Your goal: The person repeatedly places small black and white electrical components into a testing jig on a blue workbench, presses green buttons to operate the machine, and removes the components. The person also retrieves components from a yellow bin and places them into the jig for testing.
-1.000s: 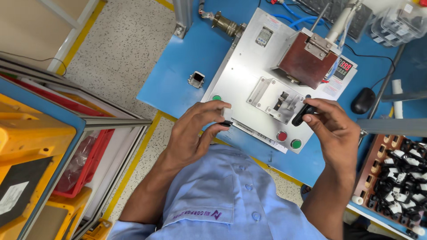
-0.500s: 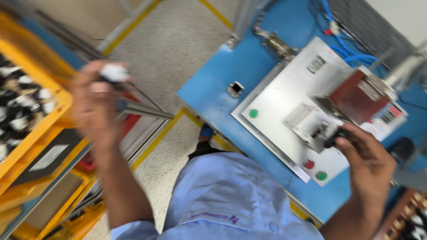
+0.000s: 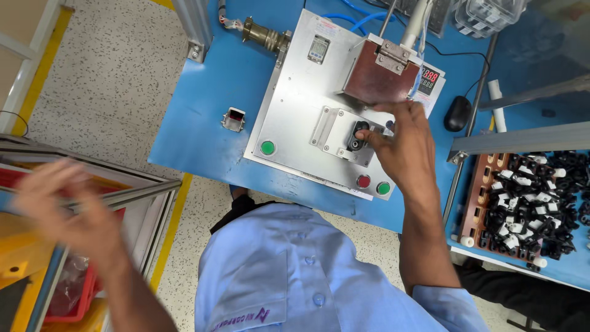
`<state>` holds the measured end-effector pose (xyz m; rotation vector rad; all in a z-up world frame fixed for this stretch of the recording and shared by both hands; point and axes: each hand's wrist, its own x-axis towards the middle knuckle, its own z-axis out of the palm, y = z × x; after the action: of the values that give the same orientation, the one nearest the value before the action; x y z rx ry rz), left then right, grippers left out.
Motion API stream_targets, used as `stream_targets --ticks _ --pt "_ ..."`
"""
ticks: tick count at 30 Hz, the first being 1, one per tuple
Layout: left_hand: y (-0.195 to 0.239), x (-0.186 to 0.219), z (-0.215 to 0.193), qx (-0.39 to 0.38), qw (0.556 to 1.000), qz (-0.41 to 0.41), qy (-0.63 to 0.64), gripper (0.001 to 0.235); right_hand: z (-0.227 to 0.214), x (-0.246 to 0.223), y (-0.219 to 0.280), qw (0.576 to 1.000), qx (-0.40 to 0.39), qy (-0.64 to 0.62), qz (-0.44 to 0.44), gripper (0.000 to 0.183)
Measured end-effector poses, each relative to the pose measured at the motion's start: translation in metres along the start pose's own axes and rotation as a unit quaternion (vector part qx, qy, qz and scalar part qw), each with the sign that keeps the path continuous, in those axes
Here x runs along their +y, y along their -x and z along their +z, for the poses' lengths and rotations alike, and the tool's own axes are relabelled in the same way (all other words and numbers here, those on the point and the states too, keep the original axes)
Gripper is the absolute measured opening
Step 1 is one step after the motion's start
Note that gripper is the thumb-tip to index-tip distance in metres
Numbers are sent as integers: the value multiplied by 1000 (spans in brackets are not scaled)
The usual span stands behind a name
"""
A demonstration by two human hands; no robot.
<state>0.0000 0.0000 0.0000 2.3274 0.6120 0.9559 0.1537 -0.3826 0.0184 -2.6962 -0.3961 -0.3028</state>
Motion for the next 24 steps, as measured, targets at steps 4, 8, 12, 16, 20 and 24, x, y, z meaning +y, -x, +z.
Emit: stream_targets --ticks 4,8,12,16,20,24 --pt "70 -9 131 -304 886 -96 336 57 0 2 -2 998 -13 56 29 49" --pt "96 -11 202 -414 785 -142 439 60 3 6 -1 986 -88 28 139 36" --pt "82 5 196 -435 756 -212 442 65 8 5 -3 979 -114 45 160 38" --pt "70 18 189 -442 798 -136 386 73 4 6 -8 979 -132 23 156 37" --pt "82 5 195 -428 816 -118 370 94 10 6 -1 982 -110 8 153 31" --pt "88 9 199 -401 827 -130 372 104 17 3 7 988 -66 -14 138 22"
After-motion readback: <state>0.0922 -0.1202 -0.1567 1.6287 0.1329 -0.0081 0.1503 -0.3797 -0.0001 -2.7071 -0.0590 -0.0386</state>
